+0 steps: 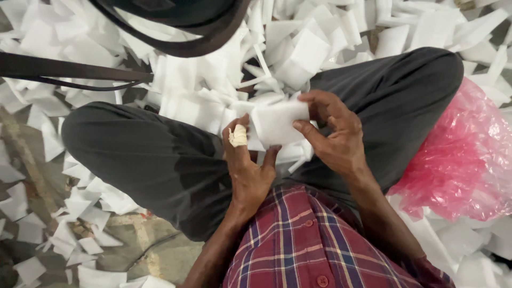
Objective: The person sits cross-legged on the floor and repeatedly folds white foam sheets into compact bundles by hand. The person picks up sheets, folds them multiple times, and places the finished bundles on a growing pile in front of them.
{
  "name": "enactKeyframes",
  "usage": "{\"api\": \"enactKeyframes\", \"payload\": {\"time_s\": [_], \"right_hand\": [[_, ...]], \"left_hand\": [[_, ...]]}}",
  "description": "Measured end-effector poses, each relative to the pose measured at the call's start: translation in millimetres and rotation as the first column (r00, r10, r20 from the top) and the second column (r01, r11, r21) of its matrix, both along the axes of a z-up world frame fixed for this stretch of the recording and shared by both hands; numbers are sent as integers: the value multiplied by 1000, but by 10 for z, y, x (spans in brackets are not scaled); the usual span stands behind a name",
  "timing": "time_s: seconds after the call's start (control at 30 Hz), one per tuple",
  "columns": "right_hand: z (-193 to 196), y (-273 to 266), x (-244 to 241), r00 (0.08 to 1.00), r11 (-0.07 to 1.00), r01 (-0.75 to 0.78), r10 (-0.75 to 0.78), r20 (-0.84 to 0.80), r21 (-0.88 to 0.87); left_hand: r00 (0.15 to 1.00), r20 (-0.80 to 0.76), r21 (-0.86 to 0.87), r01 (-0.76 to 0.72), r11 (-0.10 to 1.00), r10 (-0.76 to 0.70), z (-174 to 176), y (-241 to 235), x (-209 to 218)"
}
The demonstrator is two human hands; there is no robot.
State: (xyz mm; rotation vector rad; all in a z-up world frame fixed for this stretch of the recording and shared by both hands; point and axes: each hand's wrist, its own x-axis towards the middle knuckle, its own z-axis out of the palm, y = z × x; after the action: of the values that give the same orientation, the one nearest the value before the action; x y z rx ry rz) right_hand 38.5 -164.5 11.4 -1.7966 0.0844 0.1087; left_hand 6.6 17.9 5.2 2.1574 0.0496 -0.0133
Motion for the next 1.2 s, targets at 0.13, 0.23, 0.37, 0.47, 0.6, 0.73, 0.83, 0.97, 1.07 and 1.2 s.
{"api": "enactKeyframes", "payload": {"time_s": [0.13,0.23,0.37,0.47,0.6,0.73,0.83,0.97,1.07,1.2], "right_hand": [[104,105,179,918,974,-30,115,380,-224],[183,200,360,821,948,19,166,546,-316],[302,275,574,738,933,85,177,652,-349],[391,303,666,725,936,118,146,673,-331],[411,300,620,745,940,126,121,656,-317],[288,300,440,832,979,88,30,554,-186],[170,270,277,868,999,-1,22,496,-41],[74,242,40,923,992,-59,12,385,111],[39,186,-35,880,981,-143,64,471,133],[1,133,-87,871,960,-224,119,477,168]], "left_hand": [[991,-123,-356,-101,929,61,-52,-41,129],[991,-91,-479,-128,868,96,-60,-25,289],[985,74,-583,-82,808,153,-2,10,585],[967,177,-611,-38,790,183,112,59,736],[937,321,-461,26,887,140,236,141,774],[935,334,-298,-18,954,122,297,158,553],[922,362,-262,-43,964,139,278,140,346],[942,315,-287,-25,958,119,245,201,43],[945,304,-355,-3,935,119,223,239,-88],[958,219,-572,-29,820,186,288,280,-168]]}}
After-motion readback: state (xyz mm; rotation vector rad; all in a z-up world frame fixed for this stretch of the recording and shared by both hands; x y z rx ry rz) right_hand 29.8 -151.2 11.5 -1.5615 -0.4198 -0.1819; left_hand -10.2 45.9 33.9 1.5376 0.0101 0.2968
